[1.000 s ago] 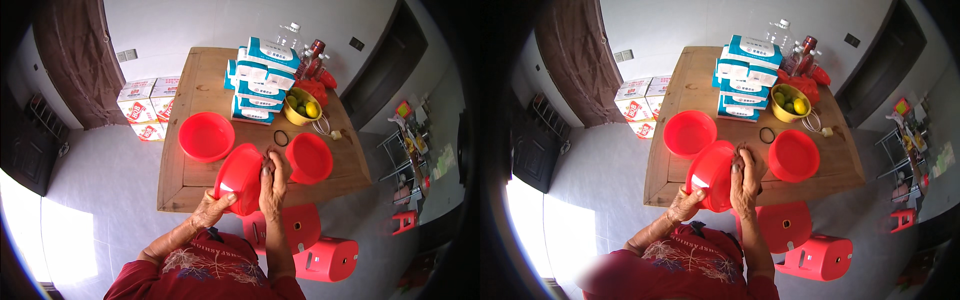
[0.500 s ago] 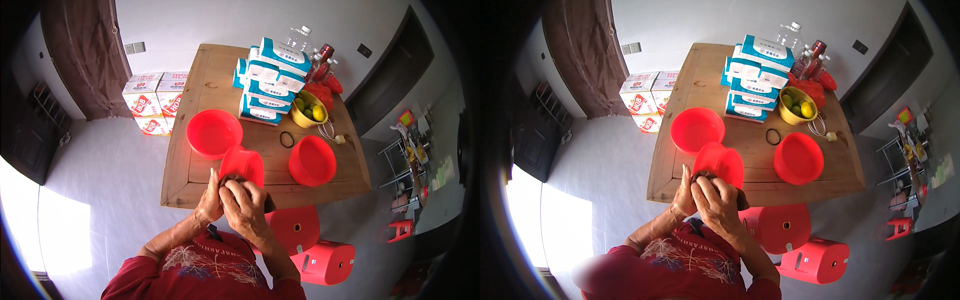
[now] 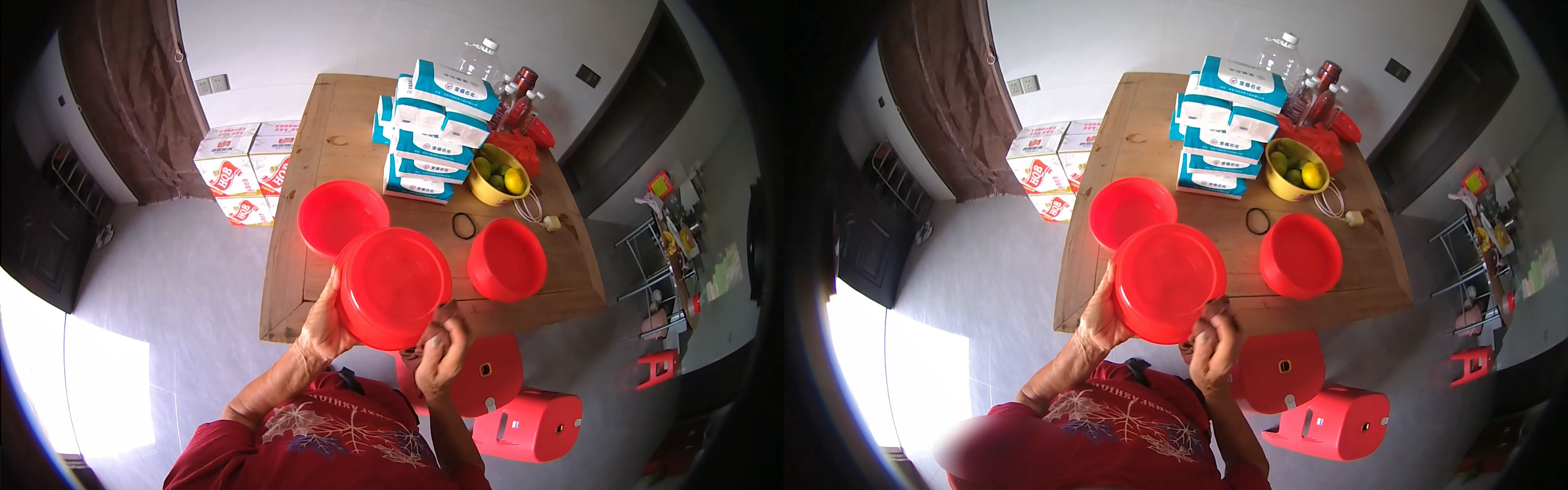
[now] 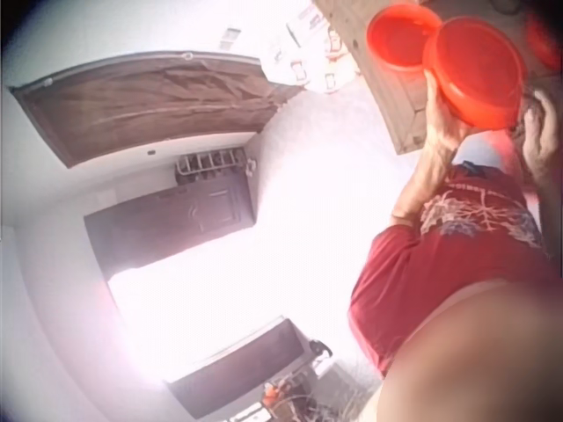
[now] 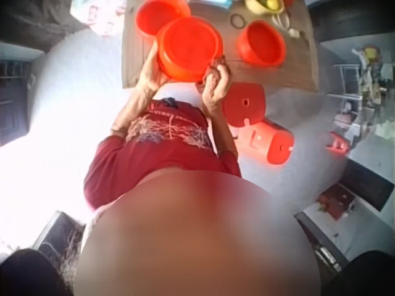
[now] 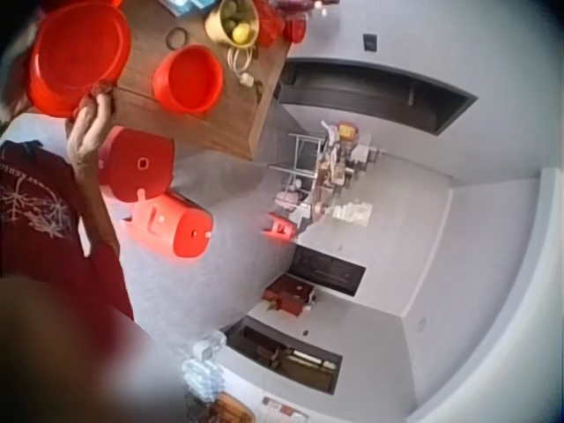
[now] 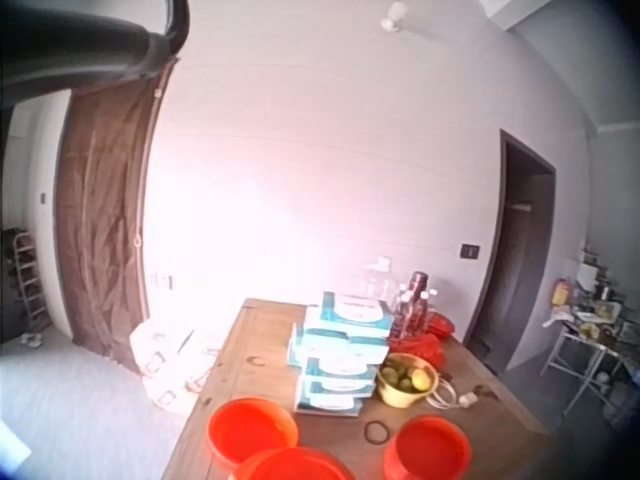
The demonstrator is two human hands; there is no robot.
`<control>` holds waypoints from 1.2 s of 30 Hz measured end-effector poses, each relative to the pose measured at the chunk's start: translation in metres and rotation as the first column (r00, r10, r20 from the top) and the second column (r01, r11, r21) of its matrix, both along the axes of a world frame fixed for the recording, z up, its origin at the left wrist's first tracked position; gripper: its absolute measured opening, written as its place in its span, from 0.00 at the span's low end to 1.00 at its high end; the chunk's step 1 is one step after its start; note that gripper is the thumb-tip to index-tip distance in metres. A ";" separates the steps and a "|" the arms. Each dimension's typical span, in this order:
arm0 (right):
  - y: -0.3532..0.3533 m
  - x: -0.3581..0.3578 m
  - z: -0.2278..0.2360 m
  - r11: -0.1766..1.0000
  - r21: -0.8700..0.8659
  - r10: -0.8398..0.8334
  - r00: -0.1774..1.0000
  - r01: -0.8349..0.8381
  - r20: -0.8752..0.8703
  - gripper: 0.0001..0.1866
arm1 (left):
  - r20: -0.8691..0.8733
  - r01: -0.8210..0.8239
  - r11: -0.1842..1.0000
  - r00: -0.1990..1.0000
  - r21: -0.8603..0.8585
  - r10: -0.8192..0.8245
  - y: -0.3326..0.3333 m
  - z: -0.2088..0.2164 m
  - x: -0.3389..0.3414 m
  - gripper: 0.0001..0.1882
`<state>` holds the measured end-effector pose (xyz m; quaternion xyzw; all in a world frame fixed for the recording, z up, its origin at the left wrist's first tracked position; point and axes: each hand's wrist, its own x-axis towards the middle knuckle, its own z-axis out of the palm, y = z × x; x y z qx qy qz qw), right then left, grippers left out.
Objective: The person wipes the inside and outside of three red plastic bowls using a dark cloth. They handle the bowls one at a time, rotating them to clean all surfaces, and place them back on the wooden table after each wipe.
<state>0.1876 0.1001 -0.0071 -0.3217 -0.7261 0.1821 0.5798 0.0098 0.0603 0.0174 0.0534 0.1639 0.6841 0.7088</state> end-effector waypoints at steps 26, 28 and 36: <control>0.048 -0.029 0.089 0.959 0.067 0.237 0.912 -0.274 0.335 0.12 | -0.629 0.091 0.996 0.774 -0.009 -0.077 -0.020 -0.015 0.023 0.20; 0.067 -0.019 0.076 0.974 -0.055 0.225 0.932 -0.219 0.284 0.10 | -0.795 0.128 0.990 0.593 -0.066 -0.129 -0.024 -0.001 0.020 0.20; 0.061 0.020 0.051 0.804 -0.518 0.307 0.950 -0.293 -0.060 0.25 | -0.602 0.461 0.818 -0.560 0.344 0.569 0.000 -0.002 0.033 0.20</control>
